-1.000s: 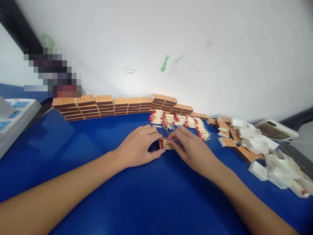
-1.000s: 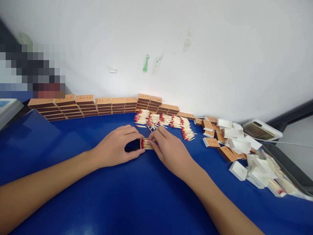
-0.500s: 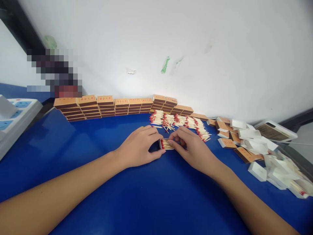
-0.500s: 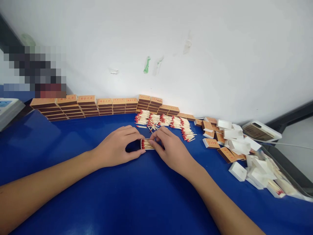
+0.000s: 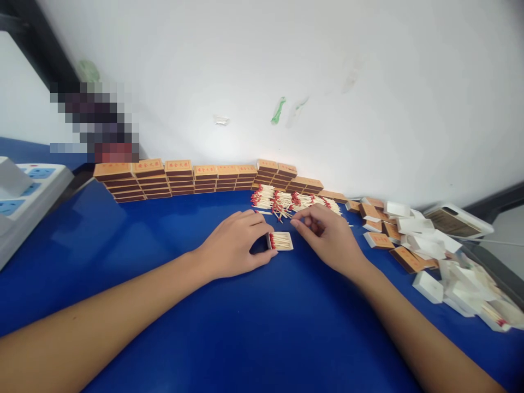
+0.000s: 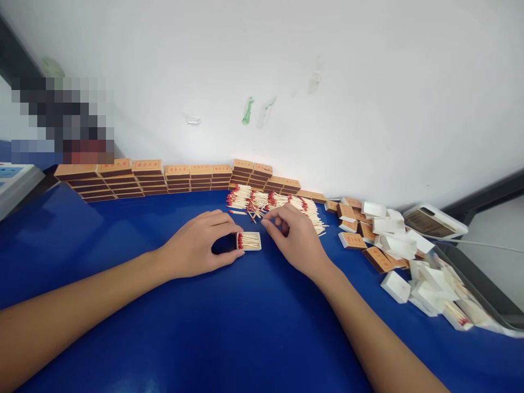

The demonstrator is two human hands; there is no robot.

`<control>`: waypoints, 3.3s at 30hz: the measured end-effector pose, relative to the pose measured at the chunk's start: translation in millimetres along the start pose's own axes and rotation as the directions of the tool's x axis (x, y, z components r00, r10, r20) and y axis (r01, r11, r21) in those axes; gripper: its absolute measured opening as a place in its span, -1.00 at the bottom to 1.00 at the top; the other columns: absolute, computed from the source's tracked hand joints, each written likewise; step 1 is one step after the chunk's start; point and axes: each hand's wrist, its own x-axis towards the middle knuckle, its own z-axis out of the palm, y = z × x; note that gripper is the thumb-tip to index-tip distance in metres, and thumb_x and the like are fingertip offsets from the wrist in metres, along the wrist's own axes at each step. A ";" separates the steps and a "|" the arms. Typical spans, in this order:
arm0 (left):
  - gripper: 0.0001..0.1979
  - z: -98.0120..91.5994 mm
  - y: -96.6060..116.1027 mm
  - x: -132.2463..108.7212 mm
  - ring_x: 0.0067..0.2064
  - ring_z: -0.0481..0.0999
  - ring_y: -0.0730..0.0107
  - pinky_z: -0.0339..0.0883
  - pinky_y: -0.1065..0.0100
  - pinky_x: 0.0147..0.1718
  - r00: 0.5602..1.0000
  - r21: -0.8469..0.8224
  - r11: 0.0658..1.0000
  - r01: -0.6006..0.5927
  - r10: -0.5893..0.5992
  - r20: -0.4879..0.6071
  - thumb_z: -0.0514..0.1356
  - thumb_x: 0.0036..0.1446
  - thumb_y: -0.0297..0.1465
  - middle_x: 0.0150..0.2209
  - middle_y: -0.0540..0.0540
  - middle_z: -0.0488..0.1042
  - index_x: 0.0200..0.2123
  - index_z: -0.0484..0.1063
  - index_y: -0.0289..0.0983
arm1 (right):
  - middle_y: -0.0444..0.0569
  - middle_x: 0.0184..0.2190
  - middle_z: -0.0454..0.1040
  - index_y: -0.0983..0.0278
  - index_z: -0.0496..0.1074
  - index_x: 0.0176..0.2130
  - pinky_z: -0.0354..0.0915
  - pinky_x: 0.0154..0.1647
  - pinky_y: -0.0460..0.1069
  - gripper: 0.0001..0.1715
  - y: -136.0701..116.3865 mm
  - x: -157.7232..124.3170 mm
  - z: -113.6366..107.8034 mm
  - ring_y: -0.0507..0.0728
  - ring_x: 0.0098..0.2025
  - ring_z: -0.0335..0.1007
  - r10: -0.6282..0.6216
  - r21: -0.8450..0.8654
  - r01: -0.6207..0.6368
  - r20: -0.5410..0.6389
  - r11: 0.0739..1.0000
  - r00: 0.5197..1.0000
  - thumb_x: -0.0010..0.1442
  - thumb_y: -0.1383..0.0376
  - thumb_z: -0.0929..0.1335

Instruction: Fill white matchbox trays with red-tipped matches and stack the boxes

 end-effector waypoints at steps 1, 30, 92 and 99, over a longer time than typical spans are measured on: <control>-0.80 0.0 0.2 0.0 -0.06 0.55 0.15 0.43 0.12 -0.01 1.000 0.001 1.000 -0.001 0.001 0.002 0.33 0.32 -0.26 -0.12 -0.13 0.60 -0.09 0.56 -0.25 | -0.07 -0.36 0.37 0.20 0.55 -0.13 0.26 -0.33 0.07 -0.78 4.2 2.2 1.1 0.13 -0.39 0.25 -0.004 -0.033 0.003 -0.026 0.999 1.000 0.44 0.13 0.37; -0.81 0.0 -0.3 0.8 -0.08 0.55 0.17 0.43 0.14 -0.02 1.000 0.007 1.000 0.006 -0.006 -0.007 0.34 0.32 -0.26 -0.14 -0.10 0.60 -0.10 0.57 -0.24 | 0.03 -0.20 0.39 0.20 0.37 -0.15 0.32 -0.20 0.08 -0.85 -2.2 1.6 -8.9 0.20 -0.21 0.38 -0.130 -0.108 0.142 0.115 0.984 0.985 0.52 0.24 0.27; -0.80 -0.4 -1.3 1.4 -0.07 0.55 0.17 0.43 0.14 -0.02 1.000 -0.008 1.000 0.014 -0.014 -0.009 0.33 0.32 -0.24 -0.15 -0.11 0.60 -0.08 0.56 -0.22 | -0.05 -0.35 0.42 0.17 0.60 -0.24 0.30 -0.38 0.02 -0.73 -22.0 -1.7 -18.8 0.10 -0.39 0.31 -0.045 0.051 0.033 0.239 0.998 0.970 0.38 0.06 0.43; -0.79 -0.4 0.1 0.6 -0.07 0.54 0.17 0.44 0.13 -0.01 1.000 -0.011 1.000 0.023 -0.023 -0.004 0.33 0.32 -0.24 -0.14 -0.11 0.60 -0.08 0.56 -0.23 | -0.04 -0.30 0.41 0.15 0.61 -0.16 0.31 -0.35 0.04 -0.79 -21.7 -3.2 -15.0 0.12 -0.36 0.30 -0.076 0.011 0.075 0.209 0.997 0.975 0.40 0.10 0.42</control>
